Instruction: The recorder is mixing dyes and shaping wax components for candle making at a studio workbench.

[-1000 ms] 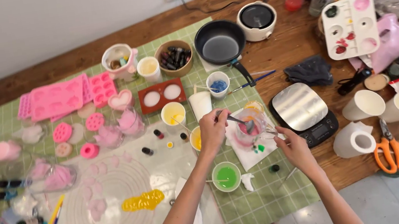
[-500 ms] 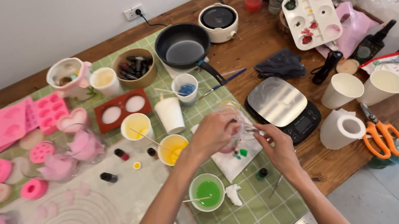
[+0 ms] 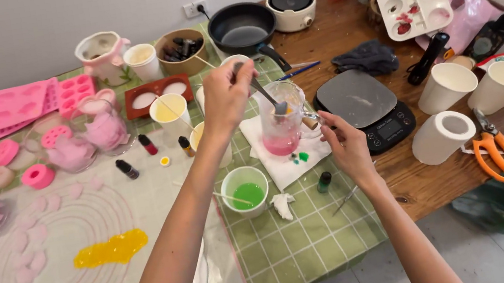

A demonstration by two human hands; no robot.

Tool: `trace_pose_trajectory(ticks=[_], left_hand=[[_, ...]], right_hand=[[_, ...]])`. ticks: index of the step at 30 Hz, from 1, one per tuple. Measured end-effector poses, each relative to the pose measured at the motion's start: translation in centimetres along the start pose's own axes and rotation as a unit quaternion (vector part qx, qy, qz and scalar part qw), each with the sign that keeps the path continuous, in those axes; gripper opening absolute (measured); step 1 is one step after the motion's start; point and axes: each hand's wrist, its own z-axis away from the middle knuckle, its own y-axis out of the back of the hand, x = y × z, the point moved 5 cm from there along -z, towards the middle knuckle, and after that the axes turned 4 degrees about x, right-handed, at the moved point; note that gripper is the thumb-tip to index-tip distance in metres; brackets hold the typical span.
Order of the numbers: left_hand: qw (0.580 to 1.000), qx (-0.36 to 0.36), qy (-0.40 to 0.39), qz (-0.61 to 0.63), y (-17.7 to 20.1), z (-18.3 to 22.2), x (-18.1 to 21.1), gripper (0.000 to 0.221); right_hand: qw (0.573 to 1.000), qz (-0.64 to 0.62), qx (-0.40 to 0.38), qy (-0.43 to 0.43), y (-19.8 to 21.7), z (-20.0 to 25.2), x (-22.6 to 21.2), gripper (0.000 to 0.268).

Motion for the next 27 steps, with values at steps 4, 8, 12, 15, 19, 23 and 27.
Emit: trace_pose_trajectory(ticks=[4,8,12,15,19,23,27], left_hand=[[0.996,0.082,-0.035,-0.03,1.9,0.6,2.1,0.028],[0.992,0.121,-0.001,0.037,2.0,0.8,0.9,0.032],[0.996,0.09,0.002,0.025,1.0,1.2,2.0,0.032],[0.997,0.053,-0.019,0.044,-0.2,0.7,1.8,0.031],[0.999,0.032,-0.017,0.02,-0.3,0.2,2.5,0.031],[0.998,0.052,-0.01,0.031,0.7,-0.2,2.6,0.034],[0.994,0.062,0.031,0.087,1.9,-0.1,1.9,0.034]], right_hand=[[1.0,0.019,0.013,0.0,1.0,0.7,-0.1,0.038],[0.999,0.04,0.016,0.006,2.9,2.7,-0.5,0.037],[0.999,0.046,-0.016,-0.015,4.0,3.9,0.2,0.036],[0.998,0.057,-0.018,-0.006,4.3,4.1,-0.4,0.036],[0.998,0.049,-0.018,-0.028,4.4,4.8,-1.5,0.035],[0.998,0.067,-0.008,-0.006,4.4,5.8,-3.3,0.034],[0.997,0.068,-0.017,0.008,4.0,7.1,-5.3,0.033]])
